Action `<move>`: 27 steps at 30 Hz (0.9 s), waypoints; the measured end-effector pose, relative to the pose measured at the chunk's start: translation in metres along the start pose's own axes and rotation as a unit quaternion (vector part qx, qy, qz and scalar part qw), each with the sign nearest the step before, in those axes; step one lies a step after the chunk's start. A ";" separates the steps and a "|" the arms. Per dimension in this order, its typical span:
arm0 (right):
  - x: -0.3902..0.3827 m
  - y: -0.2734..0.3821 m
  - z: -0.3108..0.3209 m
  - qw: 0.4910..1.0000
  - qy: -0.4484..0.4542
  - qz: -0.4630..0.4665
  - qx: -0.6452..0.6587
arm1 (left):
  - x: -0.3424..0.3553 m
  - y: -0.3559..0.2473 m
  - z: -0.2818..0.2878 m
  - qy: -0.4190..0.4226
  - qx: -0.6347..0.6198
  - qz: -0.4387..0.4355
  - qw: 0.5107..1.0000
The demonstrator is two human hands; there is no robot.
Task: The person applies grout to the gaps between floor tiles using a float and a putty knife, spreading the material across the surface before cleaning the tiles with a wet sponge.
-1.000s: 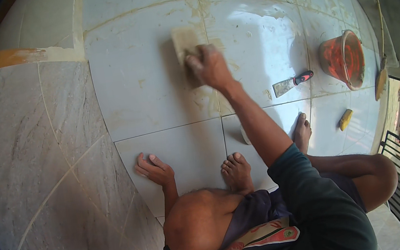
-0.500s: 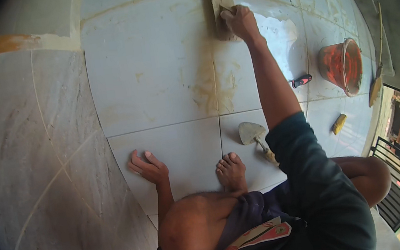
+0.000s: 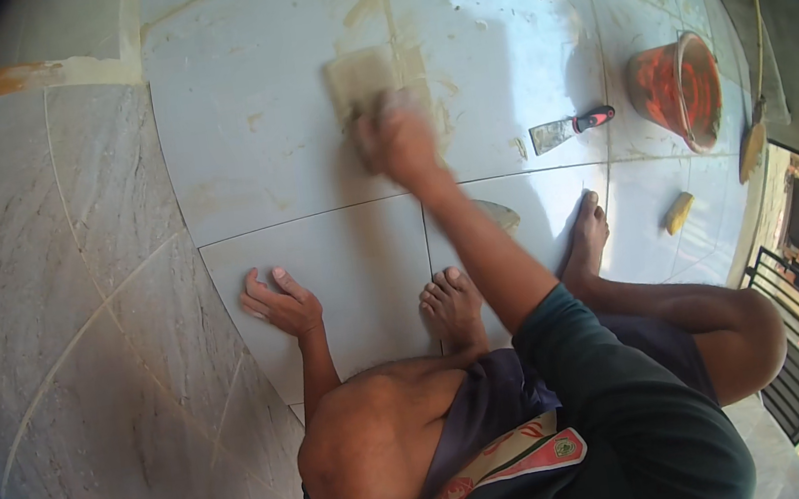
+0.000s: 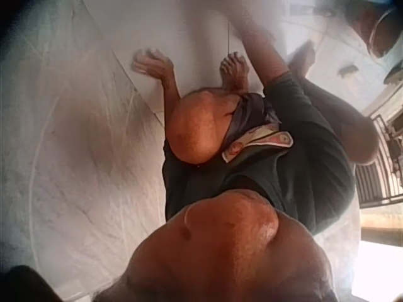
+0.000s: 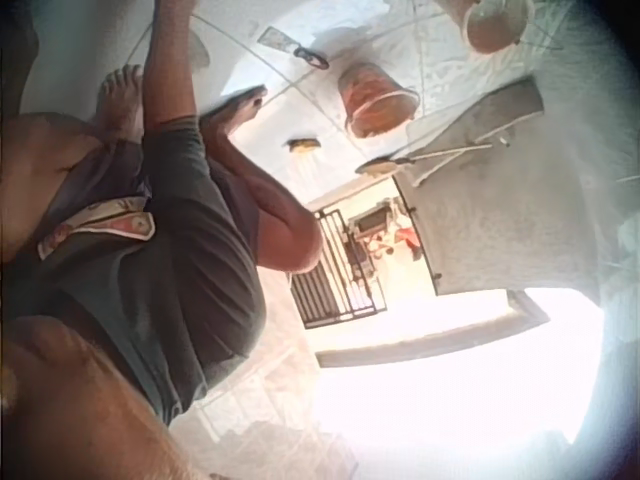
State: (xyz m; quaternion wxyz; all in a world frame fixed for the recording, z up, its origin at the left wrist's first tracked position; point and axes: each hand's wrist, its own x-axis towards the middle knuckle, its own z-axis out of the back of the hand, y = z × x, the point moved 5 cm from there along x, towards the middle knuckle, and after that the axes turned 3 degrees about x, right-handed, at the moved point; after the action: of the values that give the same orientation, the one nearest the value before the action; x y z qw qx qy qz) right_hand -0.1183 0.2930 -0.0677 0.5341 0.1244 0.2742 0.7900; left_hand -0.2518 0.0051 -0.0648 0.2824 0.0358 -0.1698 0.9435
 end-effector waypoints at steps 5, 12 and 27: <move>-0.058 -0.009 0.018 0.986 0.049 0.025 0.157 | -0.046 0.015 0.011 0.011 0.020 0.001 1.000; -0.020 -0.031 0.041 0.995 -0.006 0.017 0.096 | -0.047 -0.015 0.023 -0.004 0.013 -0.017 1.000; -0.149 -0.028 0.052 0.995 0.013 0.016 0.100 | -0.090 -0.003 0.024 0.001 0.023 0.001 1.000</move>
State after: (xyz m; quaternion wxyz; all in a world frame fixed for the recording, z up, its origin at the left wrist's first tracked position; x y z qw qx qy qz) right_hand -0.0116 0.1802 -0.0271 0.5029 0.1712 0.3567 0.7684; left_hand -0.1752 -0.0476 -0.0564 0.2811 0.0408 -0.1481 0.9473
